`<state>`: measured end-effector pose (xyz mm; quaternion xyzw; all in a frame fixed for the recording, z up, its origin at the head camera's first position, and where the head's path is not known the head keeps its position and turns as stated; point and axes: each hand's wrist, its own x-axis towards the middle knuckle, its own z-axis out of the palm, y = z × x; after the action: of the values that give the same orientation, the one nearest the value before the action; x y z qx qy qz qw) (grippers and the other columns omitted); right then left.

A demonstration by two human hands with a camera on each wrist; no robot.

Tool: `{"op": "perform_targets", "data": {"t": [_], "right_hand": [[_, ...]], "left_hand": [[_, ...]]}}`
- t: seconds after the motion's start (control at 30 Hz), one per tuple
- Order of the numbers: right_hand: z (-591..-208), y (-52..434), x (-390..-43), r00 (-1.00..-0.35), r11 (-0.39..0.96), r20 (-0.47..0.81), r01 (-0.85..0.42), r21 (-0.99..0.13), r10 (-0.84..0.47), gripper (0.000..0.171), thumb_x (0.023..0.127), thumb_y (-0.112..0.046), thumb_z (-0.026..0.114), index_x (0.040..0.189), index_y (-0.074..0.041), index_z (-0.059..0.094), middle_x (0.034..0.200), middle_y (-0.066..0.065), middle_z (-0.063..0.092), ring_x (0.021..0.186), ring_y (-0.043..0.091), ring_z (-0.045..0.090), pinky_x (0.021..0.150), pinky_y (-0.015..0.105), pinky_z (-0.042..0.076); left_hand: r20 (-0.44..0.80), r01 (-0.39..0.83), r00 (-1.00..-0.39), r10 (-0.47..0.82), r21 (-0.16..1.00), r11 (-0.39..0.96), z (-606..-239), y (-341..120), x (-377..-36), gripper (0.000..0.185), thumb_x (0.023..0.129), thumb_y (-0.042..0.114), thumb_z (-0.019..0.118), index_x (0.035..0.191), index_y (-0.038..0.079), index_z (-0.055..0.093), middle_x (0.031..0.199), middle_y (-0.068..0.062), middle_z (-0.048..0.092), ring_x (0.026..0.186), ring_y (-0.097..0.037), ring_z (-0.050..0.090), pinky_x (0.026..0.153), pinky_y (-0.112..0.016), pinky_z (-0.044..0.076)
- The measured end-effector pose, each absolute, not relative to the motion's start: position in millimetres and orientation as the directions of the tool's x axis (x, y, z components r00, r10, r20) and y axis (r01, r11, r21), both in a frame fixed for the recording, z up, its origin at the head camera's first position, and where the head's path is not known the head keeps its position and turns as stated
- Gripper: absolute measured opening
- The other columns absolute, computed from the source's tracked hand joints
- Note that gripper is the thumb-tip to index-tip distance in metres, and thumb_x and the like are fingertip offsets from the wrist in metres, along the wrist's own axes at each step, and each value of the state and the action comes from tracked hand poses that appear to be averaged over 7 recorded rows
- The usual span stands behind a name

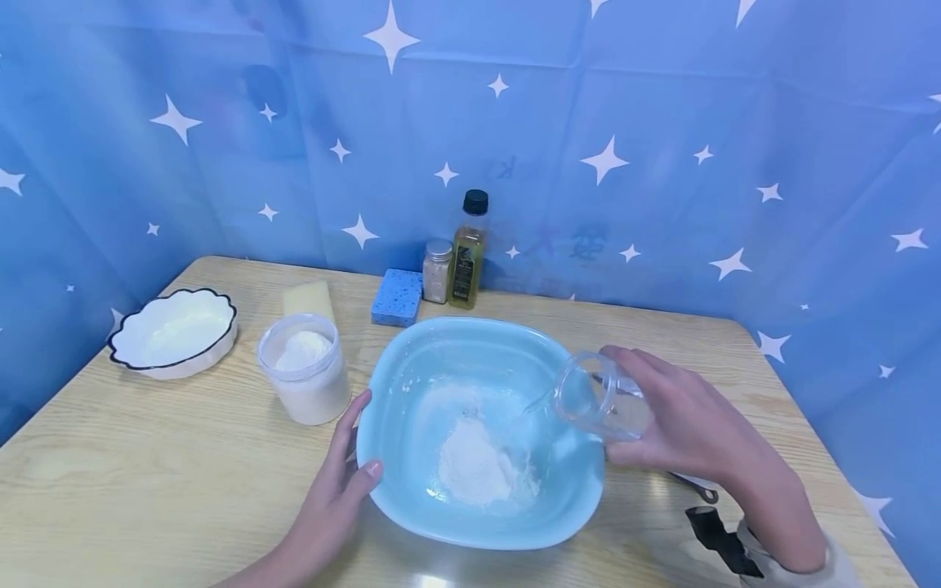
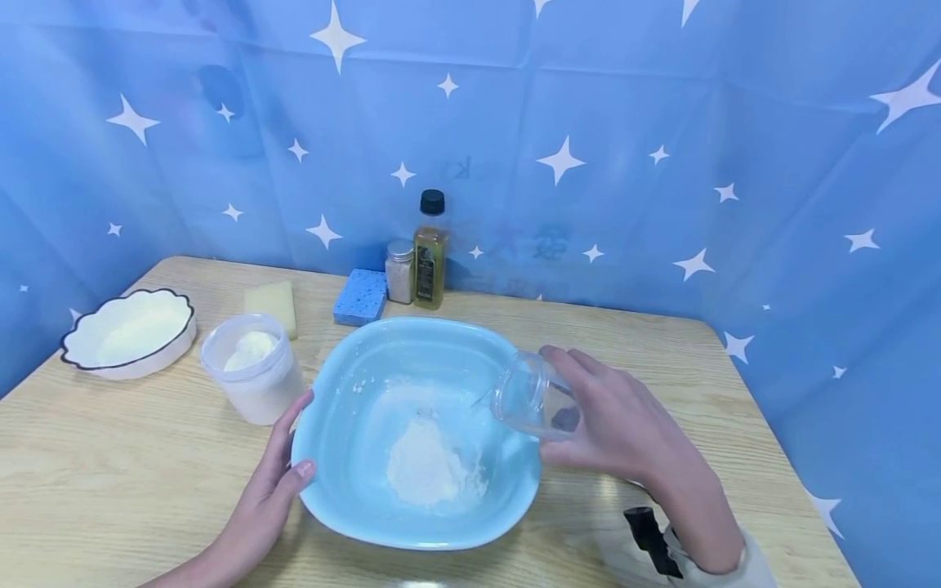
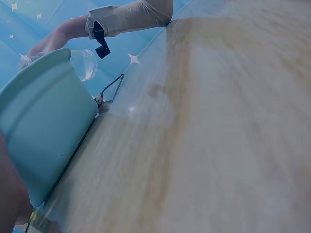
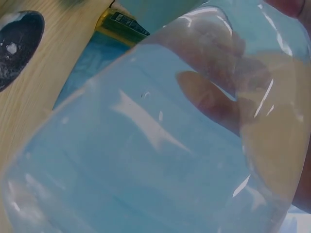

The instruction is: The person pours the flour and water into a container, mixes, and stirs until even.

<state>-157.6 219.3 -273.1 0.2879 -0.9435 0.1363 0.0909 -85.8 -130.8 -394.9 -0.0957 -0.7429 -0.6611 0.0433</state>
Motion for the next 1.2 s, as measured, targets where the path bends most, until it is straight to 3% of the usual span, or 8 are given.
{"op": "perform_targets", "data": {"t": [0.37, 1.2], "right_hand": [[-276.6, 220.7, -155.8, -0.832, 0.812, 0.237, -0.548, -0.202, -0.502, 0.090, 0.056, -0.035, 0.082, 0.134, -0.010, 0.045, 0.117, 0.013, 0.057, 0.089, 0.026, 0.061, 0.066, 0.045, 0.051], [-272.9, 220.0, -155.7, -0.829, 0.820, 0.250, -0.547, -0.169, -0.501, 0.087, 0.056, -0.036, 0.081, 0.133, -0.014, 0.047, 0.113, 0.011, 0.059, 0.080, 0.021, 0.059, 0.062, 0.042, 0.050]], "left_hand": [[0.086, 0.093, -0.993, 0.079, 0.992, 0.091, -394.8, -130.7, -83.1, 0.066, 0.095, 0.012, 0.048, 0.147, 0.036, 0.016, 0.149, -0.009, 0.022, 0.123, -0.039, 0.039, 0.085, -0.030, 0.049], [0.125, 0.135, -0.989, 0.085, 0.983, 0.128, -391.1, -130.7, -85.6, 0.064, 0.095, 0.013, 0.047, 0.147, 0.033, 0.015, 0.149, -0.010, 0.022, 0.127, -0.034, 0.036, 0.090, -0.029, 0.044]]}}
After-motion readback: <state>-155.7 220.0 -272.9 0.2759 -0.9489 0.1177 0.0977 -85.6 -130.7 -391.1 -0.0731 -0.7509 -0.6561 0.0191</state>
